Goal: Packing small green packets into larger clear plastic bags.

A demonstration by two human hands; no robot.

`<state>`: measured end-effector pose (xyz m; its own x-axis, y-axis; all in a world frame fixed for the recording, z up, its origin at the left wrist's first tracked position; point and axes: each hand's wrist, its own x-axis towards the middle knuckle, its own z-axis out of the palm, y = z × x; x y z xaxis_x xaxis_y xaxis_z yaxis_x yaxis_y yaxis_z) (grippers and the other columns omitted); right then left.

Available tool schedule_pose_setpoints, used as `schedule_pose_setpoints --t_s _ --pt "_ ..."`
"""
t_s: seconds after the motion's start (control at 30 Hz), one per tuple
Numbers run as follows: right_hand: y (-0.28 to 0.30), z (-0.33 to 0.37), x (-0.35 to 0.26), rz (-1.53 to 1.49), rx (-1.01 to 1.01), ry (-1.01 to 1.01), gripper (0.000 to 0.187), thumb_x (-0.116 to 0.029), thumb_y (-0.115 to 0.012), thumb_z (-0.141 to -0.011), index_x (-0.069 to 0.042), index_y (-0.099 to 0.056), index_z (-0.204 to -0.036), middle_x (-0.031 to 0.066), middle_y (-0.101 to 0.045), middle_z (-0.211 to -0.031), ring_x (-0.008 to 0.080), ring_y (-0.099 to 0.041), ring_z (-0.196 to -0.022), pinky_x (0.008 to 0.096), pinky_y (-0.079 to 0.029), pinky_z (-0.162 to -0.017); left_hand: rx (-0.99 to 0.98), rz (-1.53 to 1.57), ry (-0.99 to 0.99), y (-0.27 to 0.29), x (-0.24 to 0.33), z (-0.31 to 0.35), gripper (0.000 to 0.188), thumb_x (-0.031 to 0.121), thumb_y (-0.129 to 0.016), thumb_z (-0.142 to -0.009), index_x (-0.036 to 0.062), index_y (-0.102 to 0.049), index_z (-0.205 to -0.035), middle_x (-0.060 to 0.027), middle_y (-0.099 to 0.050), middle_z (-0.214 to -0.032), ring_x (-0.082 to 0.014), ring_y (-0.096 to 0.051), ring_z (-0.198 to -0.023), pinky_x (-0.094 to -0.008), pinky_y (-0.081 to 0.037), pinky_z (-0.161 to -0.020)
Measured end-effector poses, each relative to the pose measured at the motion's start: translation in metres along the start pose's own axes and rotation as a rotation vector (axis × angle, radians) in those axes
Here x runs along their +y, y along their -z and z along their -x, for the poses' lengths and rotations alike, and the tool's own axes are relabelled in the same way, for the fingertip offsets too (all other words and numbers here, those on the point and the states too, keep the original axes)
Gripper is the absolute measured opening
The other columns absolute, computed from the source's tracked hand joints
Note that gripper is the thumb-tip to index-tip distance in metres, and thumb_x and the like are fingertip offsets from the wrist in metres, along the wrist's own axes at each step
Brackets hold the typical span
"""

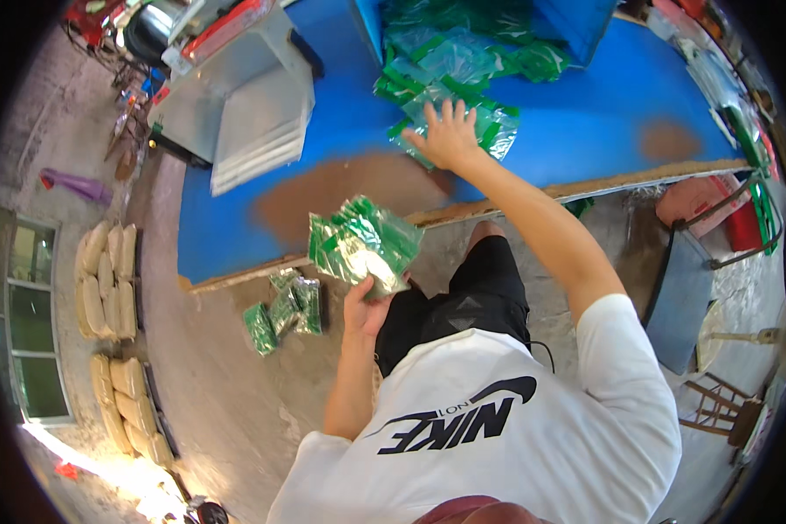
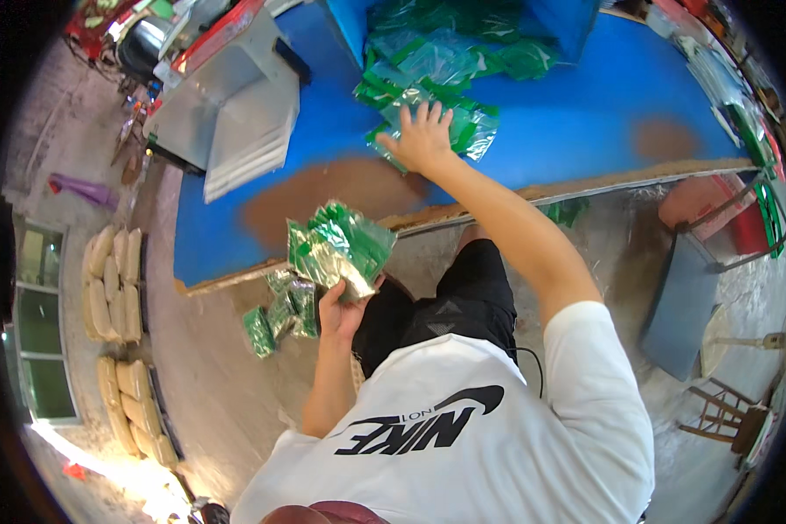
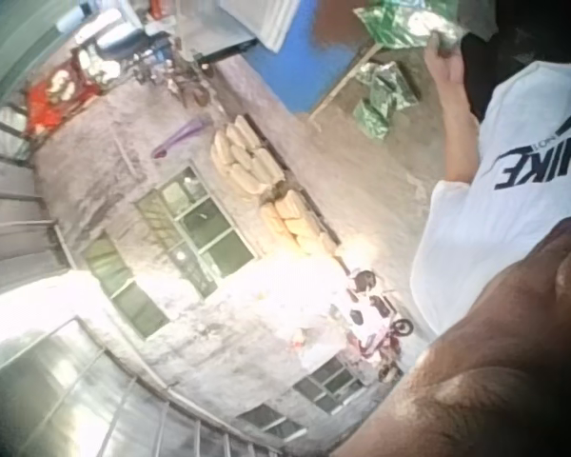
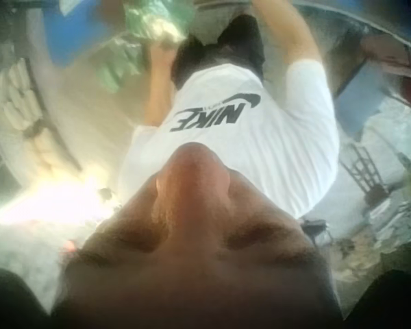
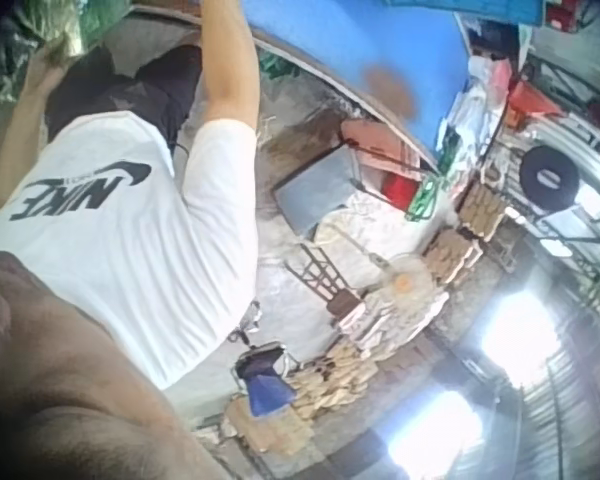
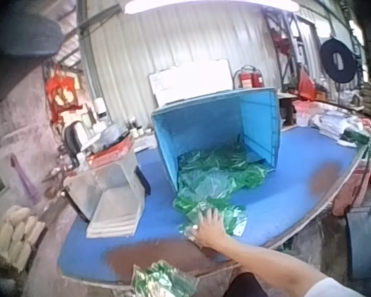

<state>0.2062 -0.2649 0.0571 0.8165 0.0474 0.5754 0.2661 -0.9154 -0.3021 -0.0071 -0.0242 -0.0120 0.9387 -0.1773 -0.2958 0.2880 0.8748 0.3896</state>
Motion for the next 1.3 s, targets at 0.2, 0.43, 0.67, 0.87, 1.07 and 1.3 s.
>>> schedule_pose_setpoints --t_s 0.2,0.43,0.67,0.87,1.07,1.3 --pt "0.016 0.063 -0.034 -0.46 -0.529 0.703 0.052 -0.044 -0.058 -0.094 -0.003 -0.056 -0.125 0.0266 -0.055 -0.131 0.0426 -0.048 -0.127 0.0508 -0.036 -0.109 -0.024 -0.097 -0.11 0.025 0.021 0.003 0.064 0.0 -0.068 -0.08 0.0059 -0.046 -0.14 -0.0097 -0.055 -0.138 -0.0295 -0.05 -0.131 -0.0468 -0.036 -0.115" --pt "0.017 0.024 -0.014 0.333 0.024 0.1 0.048 -0.043 -0.058 -0.095 0.003 -0.063 -0.11 0.0275 -0.062 -0.115 0.0425 -0.058 -0.112 0.0443 -0.046 -0.095 0.035 -0.089 -0.042 0.034 0.019 -0.001 0.063 0.001 -0.069 -0.08 0.0049 -0.047 -0.139 -0.0098 -0.055 -0.138 -0.0278 -0.051 -0.13 -0.0444 -0.037 -0.114" --pt "0.041 0.075 -0.037 -0.831 -0.703 0.465 0.048 -0.042 -0.052 -0.099 0.0 -0.06 -0.12 0.0204 -0.057 -0.13 0.0371 -0.048 -0.129 0.0532 -0.036 -0.106 -0.082 -0.193 -0.034 0.024 0.025 0.0 0.067 0.007 -0.075 -0.077 0.003 -0.048 -0.138 -0.0115 -0.057 -0.136 -0.0293 -0.053 -0.128 -0.0467 -0.038 -0.113" --pt "0.047 0.058 -0.021 -0.239 -0.151 0.362 0.047 -0.042 -0.053 -0.097 -0.001 -0.061 -0.118 0.0178 -0.056 -0.135 0.0394 -0.044 -0.132 0.0566 -0.029 -0.112 -0.058 -0.131 -0.05 0.028 0.011 -0.005 0.058 0.002 -0.07 -0.08 0.0045 -0.051 -0.135 -0.0084 -0.06 -0.131 -0.0258 -0.056 -0.124 -0.043 -0.043 -0.109" --pt "0.069 0.103 -0.038 -0.573 -0.43 0.402 0.046 -0.03 -0.052 -0.098 0.002 -0.055 -0.13 0.0212 -0.054 -0.138 0.0407 -0.048 -0.129 0.0485 -0.036 -0.11 -0.071 0.003 -0.07 0.029 -0.002 -0.003 0.064 0.001 -0.072 -0.079 0.0061 -0.05 -0.138 -0.0092 -0.057 -0.136 -0.0282 -0.051 -0.13 -0.045 -0.037 -0.115" --pt "0.043 0.041 0.022 -0.098 -0.066 0.173 0.047 -0.035 -0.056 -0.097 0.001 -0.057 -0.127 0.0234 -0.059 -0.128 0.0402 -0.055 -0.12 0.0454 -0.042 -0.104 -0.038 0.042 0.026 0.0 -0.008 -0.005 0.058 -0.001 -0.066 -0.084 0.0045 -0.047 -0.138 -0.0092 -0.057 -0.134 -0.0271 -0.052 -0.129 -0.0469 -0.039 -0.113"
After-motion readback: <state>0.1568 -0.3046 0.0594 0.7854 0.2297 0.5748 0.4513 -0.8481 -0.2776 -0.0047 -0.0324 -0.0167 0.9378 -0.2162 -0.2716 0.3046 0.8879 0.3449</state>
